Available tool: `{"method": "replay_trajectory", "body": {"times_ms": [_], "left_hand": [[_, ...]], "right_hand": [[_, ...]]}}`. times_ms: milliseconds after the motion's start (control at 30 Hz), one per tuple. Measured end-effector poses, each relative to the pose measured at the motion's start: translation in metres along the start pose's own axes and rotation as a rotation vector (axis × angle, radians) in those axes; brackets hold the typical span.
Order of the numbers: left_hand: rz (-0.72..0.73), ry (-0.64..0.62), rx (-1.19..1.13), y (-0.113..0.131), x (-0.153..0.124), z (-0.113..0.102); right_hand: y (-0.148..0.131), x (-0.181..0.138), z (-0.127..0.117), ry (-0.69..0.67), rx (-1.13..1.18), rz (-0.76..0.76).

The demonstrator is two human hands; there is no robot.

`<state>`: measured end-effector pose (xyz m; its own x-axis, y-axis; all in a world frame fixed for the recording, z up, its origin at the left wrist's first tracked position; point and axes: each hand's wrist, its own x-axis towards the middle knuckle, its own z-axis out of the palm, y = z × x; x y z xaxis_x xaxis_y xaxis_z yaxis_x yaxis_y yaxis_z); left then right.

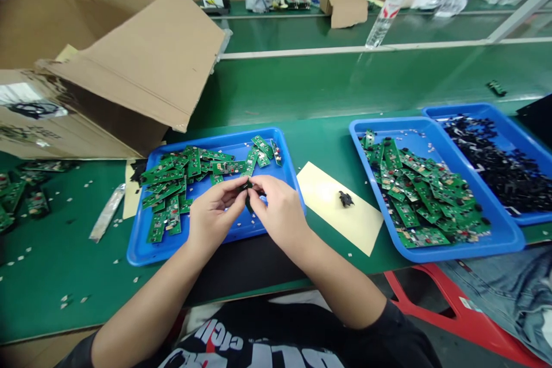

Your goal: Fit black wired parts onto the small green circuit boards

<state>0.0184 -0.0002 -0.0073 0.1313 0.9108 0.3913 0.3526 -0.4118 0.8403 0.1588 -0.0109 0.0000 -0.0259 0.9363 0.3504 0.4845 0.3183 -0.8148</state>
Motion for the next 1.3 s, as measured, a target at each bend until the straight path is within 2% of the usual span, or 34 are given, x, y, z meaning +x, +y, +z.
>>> {"method": "replay_trajectory", "body": {"times_ms": [167, 267, 367, 467, 567, 633, 700, 800, 933, 1033, 1100, 1167, 1233, 1300], "left_hand": [[0.154, 0.022, 0.144, -0.003, 0.002, -0.002], [0.238, 0.085, 0.207, -0.001, 0.003, -0.003], [0.133, 0.062, 0.140, -0.001, 0.005, -0.004], [-0.017, -0.013, 0.010, 0.001, 0.013, -0.001], [-0.057, -0.089, -0.065, 0.011, 0.025, 0.010], [-0.059, -0.135, -0.093, 0.023, 0.034, 0.026], [-0.090, -0.204, -0.130, 0.037, 0.046, 0.052], [-0.211, -0.394, -0.218, 0.058, 0.064, 0.107], [-0.211, -0.542, -0.220, 0.085, 0.081, 0.192], [-0.165, -0.603, -0.148, 0.102, 0.083, 0.237], [-0.114, -0.620, -0.068, 0.108, 0.080, 0.253], [-0.049, -0.611, 0.027, 0.110, 0.076, 0.258], [0.016, -0.589, 0.135, 0.110, 0.073, 0.250], [0.069, -0.557, 0.247, 0.105, 0.074, 0.228]], "right_hand": [[0.004, 0.003, 0.004, 0.016, -0.228, -0.192], [0.014, 0.017, -0.011, 0.193, -0.331, -0.128], [0.019, 0.028, -0.040, 0.390, -0.240, 0.014], [0.015, 0.020, -0.064, 0.394, -0.032, 0.024], [0.017, -0.007, -0.076, 0.407, 0.099, 0.047], [0.025, -0.031, -0.083, 0.479, 0.135, 0.079], [0.037, -0.057, -0.093, 0.567, 0.128, 0.124], [0.051, -0.092, -0.113, 0.656, 0.109, 0.227], [0.053, -0.127, -0.135, 0.740, 0.137, 0.408], [0.051, -0.148, -0.145, 0.776, 0.111, 0.521], [0.055, -0.159, -0.149, 0.811, 0.086, 0.568], [0.062, -0.164, -0.151, 0.831, 0.064, 0.585], [0.068, -0.165, -0.151, 0.826, 0.060, 0.579], [0.072, -0.162, -0.150, 0.807, 0.067, 0.579]]}}
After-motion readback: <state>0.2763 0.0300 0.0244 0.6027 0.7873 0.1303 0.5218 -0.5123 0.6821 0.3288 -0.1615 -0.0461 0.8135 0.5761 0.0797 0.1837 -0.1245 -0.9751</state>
